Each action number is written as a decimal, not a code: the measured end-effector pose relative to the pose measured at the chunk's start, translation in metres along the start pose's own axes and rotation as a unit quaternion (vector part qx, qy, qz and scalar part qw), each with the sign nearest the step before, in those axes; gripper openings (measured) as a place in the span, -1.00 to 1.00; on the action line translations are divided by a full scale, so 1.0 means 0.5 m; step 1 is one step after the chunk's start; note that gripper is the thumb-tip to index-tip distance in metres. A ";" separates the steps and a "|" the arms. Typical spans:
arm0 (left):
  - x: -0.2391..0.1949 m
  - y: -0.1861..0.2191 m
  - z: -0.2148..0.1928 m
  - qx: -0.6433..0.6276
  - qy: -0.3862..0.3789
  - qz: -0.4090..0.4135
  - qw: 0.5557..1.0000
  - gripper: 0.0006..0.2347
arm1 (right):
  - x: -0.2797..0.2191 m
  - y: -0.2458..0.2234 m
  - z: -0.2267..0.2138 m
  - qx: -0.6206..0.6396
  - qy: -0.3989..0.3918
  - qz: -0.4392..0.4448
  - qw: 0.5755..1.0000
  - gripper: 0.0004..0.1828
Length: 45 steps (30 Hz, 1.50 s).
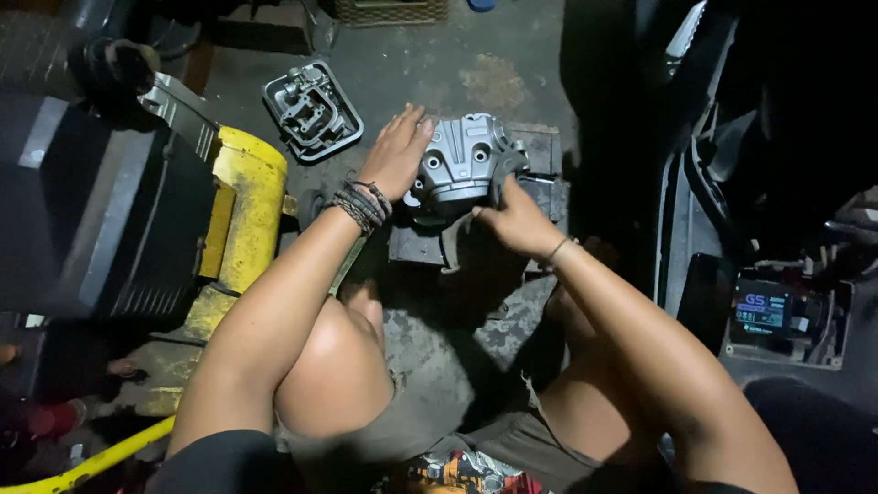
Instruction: The person sits on the floor and wipes a metallic engine component with a cloth. They rotate the part to clean different sides and surfaces thoroughly.
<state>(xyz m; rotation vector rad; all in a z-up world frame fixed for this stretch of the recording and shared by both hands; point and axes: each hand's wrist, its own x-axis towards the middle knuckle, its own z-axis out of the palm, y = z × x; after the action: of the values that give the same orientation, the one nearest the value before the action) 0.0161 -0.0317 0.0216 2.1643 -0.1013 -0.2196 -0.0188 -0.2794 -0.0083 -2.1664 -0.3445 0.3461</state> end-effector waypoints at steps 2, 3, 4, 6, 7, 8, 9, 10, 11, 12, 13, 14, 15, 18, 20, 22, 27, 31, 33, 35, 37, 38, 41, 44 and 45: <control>-0.003 -0.003 0.001 -0.002 0.003 0.004 1.000 -0.37 | -0.018 -0.044 0.003 -0.014 -0.010 0.025 1.000 -0.36; -0.004 -0.006 0.000 -0.005 0.006 0.007 1.000 -0.37 | -0.024 -0.068 0.005 -0.028 -0.021 0.049 0.998 -0.34; -0.006 -0.003 -0.001 -0.005 0.008 0.006 1.000 -0.37 | -0.033 -0.078 0.015 -0.029 -0.022 0.048 0.998 -0.34; -0.009 0.002 0.000 -0.006 0.009 0.005 1.000 -0.37 | -0.048 -0.098 0.030 -0.111 -0.098 0.063 0.987 -0.12; -0.010 0.003 -0.001 -0.006 0.010 0.002 1.000 -0.37 | -0.032 -0.092 0.031 -0.111 -0.101 0.063 0.987 -0.12; -0.011 0.003 -0.002 -0.013 0.007 0.002 1.000 -0.37 | -0.016 -0.085 0.032 -0.151 -0.083 0.056 0.983 -0.19; -0.010 0.005 -0.004 -0.017 0.003 0.004 1.000 -0.36 | 0.001 -0.080 0.033 -0.188 -0.061 0.051 0.979 -0.27; -0.017 0.007 -0.009 -0.014 0.001 0.003 1.000 -0.36 | -0.006 -0.083 0.039 -0.185 -0.061 0.051 0.979 -0.27; -0.022 0.009 -0.013 -0.023 -0.003 0.003 1.000 -0.36 | -0.008 -0.087 0.040 -0.189 -0.069 0.055 0.978 -0.21; -0.028 0.009 -0.019 -0.031 -0.007 0.004 0.999 -0.35 | -0.009 -0.091 0.042 -0.192 -0.078 0.058 0.977 -0.16; -0.028 0.007 -0.020 -0.033 -0.003 0.001 0.999 -0.35 | -0.026 -0.108 0.044 -0.194 -0.082 0.055 0.976 -0.16; -0.029 0.004 -0.021 -0.050 -0.006 -0.003 0.999 -0.34 | -0.043 -0.124 0.045 -0.203 -0.098 0.044 0.973 -0.17; -0.028 0.002 -0.021 -0.068 -0.008 -0.006 0.998 -0.33 | -0.060 -0.140 0.044 -0.212 -0.113 0.032 0.970 -0.18; 0.015 -0.061 -0.007 -0.129 -0.009 -0.025 0.991 -0.28 | -0.032 -0.165 0.033 -0.200 -0.108 0.019 0.974 -0.24; 0.015 -0.065 -0.011 -0.172 0.011 -0.021 0.985 -0.21 | -0.019 -0.128 0.055 -0.172 -0.077 -0.014 0.982 -0.24; 0.016 -0.070 -0.025 -0.214 0.032 -0.015 0.976 -0.14 | -0.020 -0.119 0.069 -0.144 -0.043 -0.047 0.988 -0.24; 0.006 -0.076 -0.038 -0.178 0.006 -0.033 0.983 -0.04 | -0.009 -0.135 0.073 -0.172 -0.086 -0.047 0.980 -0.07; -0.021 -0.073 -0.052 -0.123 0.019 -0.007 0.992 -0.17 | -0.003 -0.171 0.074 -0.169 -0.065 -0.065 0.981 -0.11; -0.019 -0.097 -0.061 -0.088 -0.009 -0.009 0.996 -0.30 | -0.020 -0.219 0.056 -0.125 -0.150 0.037 0.980 -0.09; -0.048 -0.089 -0.078 -0.022 0.022 0.012 0.999 -0.43 | -0.053 -0.284 0.030 -0.093 -0.154 0.036 0.983 -0.14; -0.078 -0.076 -0.095 0.046 0.052 0.030 0.997 -0.56 | -0.068 -0.289 0.023 -0.059 -0.159 0.036 0.985 -0.18; -0.093 -0.067 -0.103 0.015 0.024 0.089 0.996 -0.57 | -0.066 -0.261 0.028 -0.008 -0.201 -0.009 0.980 -0.32; -0.138 -0.020 -0.130 -0.091 -0.088 0.182 0.975 -0.53 | -0.050 -0.206 0.041 0.086 -0.277 -0.055 0.955 -0.60; -0.160 -0.007 -0.129 -0.218 -0.214 0.176 0.936 -0.56 | -0.031 -0.214 0.019 0.111 -0.286 -0.044 0.951 -0.72; -0.162 -0.007 -0.128 -0.267 -0.253 0.143 0.919 -0.59 | -0.022 -0.227 0.005 0.093 -0.254 -0.036 0.962 -0.69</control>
<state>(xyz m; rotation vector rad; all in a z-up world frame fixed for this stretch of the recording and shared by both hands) -0.0509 0.0345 0.0635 1.4843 -0.5821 -0.5648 -0.0433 -0.2172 0.0843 -1.8533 -0.6479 0.8617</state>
